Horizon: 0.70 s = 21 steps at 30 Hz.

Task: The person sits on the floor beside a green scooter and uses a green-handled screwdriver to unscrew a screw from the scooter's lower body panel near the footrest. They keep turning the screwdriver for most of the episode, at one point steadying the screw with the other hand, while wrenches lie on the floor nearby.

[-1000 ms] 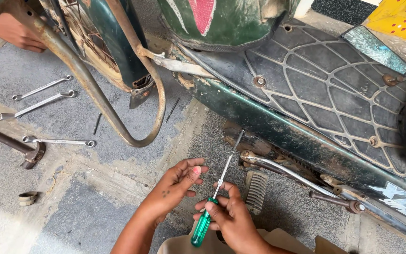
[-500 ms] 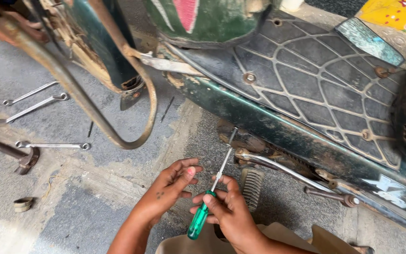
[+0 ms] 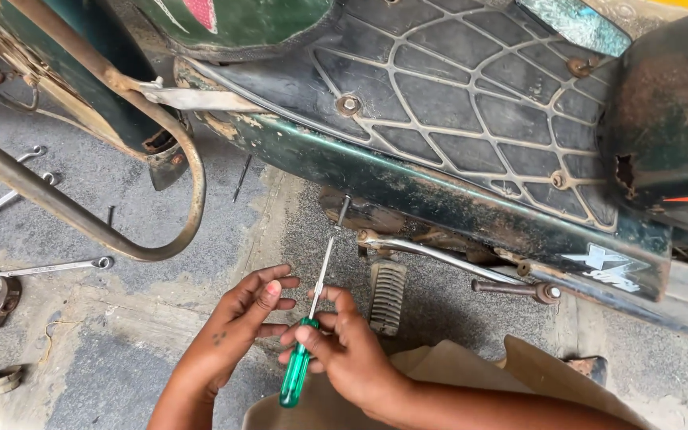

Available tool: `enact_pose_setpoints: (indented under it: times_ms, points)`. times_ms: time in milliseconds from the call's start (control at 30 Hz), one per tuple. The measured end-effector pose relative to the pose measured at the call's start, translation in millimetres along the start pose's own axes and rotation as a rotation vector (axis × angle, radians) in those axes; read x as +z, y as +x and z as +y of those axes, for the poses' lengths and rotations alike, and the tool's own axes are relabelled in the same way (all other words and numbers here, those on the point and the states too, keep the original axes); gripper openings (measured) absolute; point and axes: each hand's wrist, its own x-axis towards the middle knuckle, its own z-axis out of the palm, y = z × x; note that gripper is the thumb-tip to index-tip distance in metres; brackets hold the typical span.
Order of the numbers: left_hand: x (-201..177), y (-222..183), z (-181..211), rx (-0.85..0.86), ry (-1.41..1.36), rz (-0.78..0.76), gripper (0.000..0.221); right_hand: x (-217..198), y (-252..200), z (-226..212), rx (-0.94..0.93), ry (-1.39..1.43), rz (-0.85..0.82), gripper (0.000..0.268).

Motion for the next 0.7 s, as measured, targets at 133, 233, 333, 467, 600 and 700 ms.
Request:
enact_pose_setpoints:
  times_ms: [133,233,333,467,600,700]
  points:
    - [1.0,2.3,-0.8,0.01,-0.009,-0.014,0.058,-3.5,2.4,-2.7,-0.029,0.003,0.019,0.049]
    - [-0.5,2.3,0.2,0.007,-0.016,-0.002,0.058,-3.4,5.3,-1.2,-0.054,0.034,0.007,0.049]
    - [-3.1,2.4,-0.1,0.013,-0.025,-0.002,0.057,-3.1,6.9,-0.9,-0.035,0.026,0.011,0.05]
    - [-3.0,4.5,-2.3,0.012,-0.024,-0.006,0.056,-6.6,9.8,-0.4,-0.05,0.061,0.033,0.048]
    - [1.1,8.0,-6.7,0.03,-0.013,-0.016,0.055,-16.4,14.3,3.0,-0.142,0.125,0.026,0.047]
    - [2.1,10.3,-11.7,0.017,0.047,-0.024,0.056,-21.5,13.3,-7.8,-0.12,0.134,0.063,0.048]
